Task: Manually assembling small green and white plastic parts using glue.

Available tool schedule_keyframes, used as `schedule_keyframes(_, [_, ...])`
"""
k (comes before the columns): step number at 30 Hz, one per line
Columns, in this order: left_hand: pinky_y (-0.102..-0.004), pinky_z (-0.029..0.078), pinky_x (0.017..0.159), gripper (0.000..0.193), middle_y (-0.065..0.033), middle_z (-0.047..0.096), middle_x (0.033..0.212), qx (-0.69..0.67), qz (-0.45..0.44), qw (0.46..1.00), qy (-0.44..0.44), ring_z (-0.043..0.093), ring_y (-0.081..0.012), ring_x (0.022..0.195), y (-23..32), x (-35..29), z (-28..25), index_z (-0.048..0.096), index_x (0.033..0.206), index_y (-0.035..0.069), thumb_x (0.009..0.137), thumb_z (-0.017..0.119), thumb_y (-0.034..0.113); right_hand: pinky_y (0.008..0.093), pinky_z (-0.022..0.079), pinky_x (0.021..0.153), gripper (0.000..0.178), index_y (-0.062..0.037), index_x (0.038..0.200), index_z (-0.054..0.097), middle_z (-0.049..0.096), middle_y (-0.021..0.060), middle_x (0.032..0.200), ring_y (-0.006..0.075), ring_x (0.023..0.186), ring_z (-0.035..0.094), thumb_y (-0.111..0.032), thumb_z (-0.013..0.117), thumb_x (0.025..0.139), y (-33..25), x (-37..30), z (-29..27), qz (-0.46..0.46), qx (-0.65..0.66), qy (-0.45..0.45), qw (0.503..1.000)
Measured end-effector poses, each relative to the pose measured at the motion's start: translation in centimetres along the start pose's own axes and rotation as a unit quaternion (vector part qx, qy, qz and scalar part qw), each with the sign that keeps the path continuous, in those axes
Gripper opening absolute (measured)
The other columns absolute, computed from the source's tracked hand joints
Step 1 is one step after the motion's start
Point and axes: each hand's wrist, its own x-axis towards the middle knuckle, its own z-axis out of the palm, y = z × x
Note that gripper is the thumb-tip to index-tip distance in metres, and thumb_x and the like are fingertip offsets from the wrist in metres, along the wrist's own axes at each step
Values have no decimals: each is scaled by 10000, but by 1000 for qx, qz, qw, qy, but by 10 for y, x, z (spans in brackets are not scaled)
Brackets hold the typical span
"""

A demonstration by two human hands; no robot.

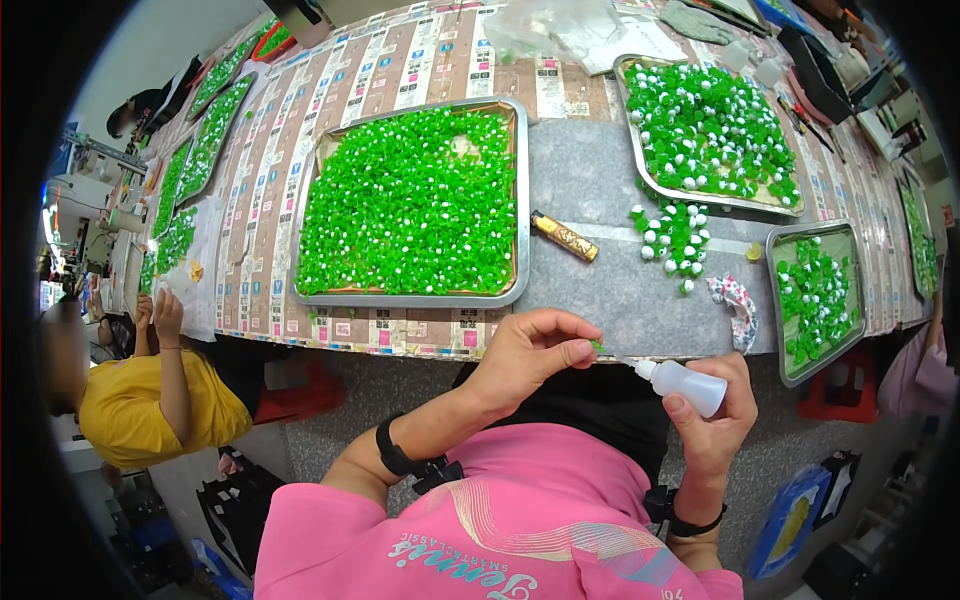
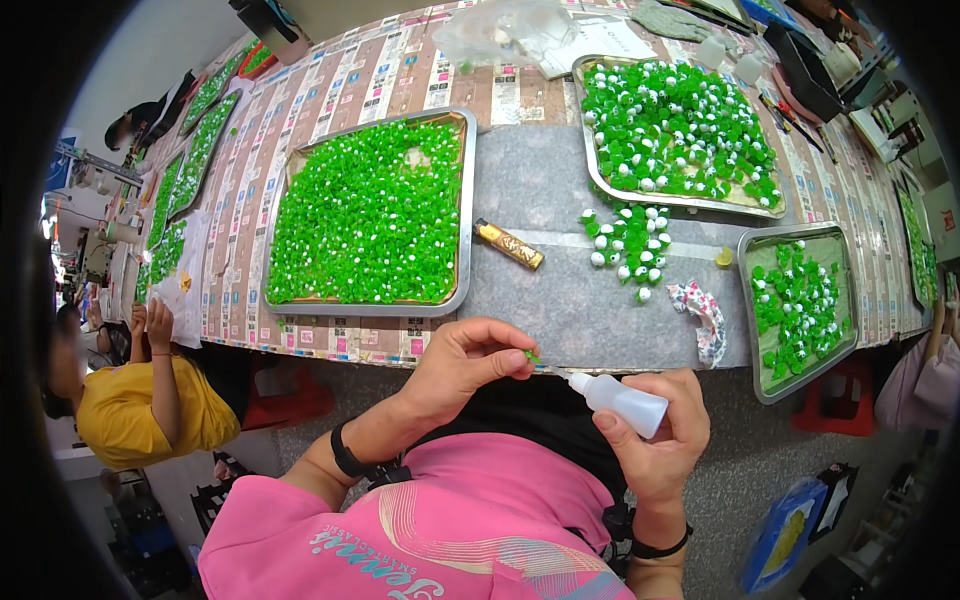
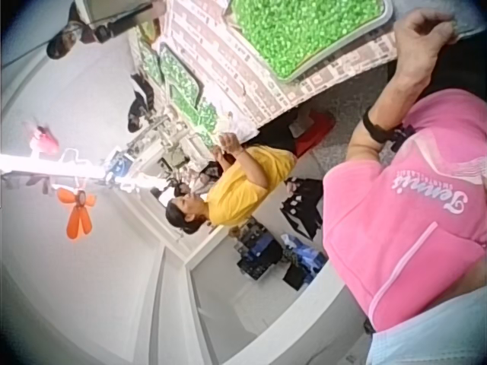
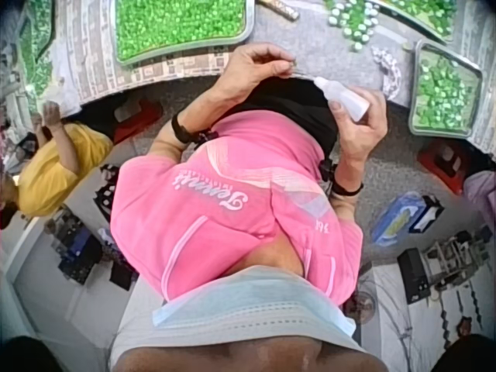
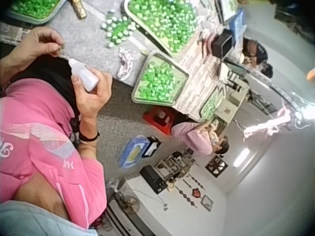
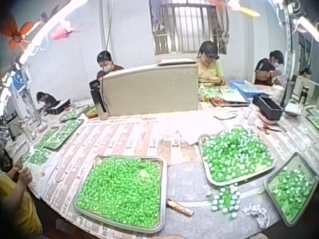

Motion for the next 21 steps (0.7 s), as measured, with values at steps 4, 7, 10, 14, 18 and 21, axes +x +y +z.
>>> schedule_keyframes(4, [-255,525,768,173,-86,662,906,-2,1,1000,-1,639,-135,823,0,0,0,636,1004,-23,852,648,59,267,412,644,371,-12,887,615,556,61,813,155,730,522,-247,818,685,0,0,0,4,-7,-5,1000])
schedule_keyframes(7, [-254,526,762,176,-84,662,893,0,-4,1000,0,640,-133,815,2,0,1,637,1006,-21,852,649,65,270,411,643,377,-10,888,615,552,59,808,157,729,520,-248,820,679,2,-1,0,0,-5,5,1000])
schedule_keyframes(10, [-253,526,759,177,-80,662,880,7,-11,1000,-1,640,-131,809,3,0,1,639,1006,-17,855,649,74,271,403,639,380,-8,883,616,543,54,800,157,722,508,-256,820,678,2,-1,0,-3,-2,16,1000])
schedule_keyframes(14, [-251,529,744,181,-77,662,870,7,-13,1000,-4,640,-128,788,3,0,1,638,1011,-11,867,642,99,267,389,632,381,-9,875,616,529,45,787,152,716,485,-268,817,681,3,-2,0,-9,4,28,1000])
schedule_keyframes(18, [-250,534,722,191,-71,657,855,-1,-29,1000,1,640,-128,768,5,1,3,630,1014,-14,883,631,125,264,383,629,392,-9,880,615,527,43,801,147,719,477,-282,817,684,2,-2,0,-1,13,34,999])
schedule_keyframes(21, [-252,535,712,200,-66,652,841,-5,-35,999,-1,637,-127,760,5,1,3,622,1011,-17,894,620,146,263,391,639,389,-9,890,615,531,45,818,146,728,484,-274,816,689,1,-3,2,5,16,42,999])
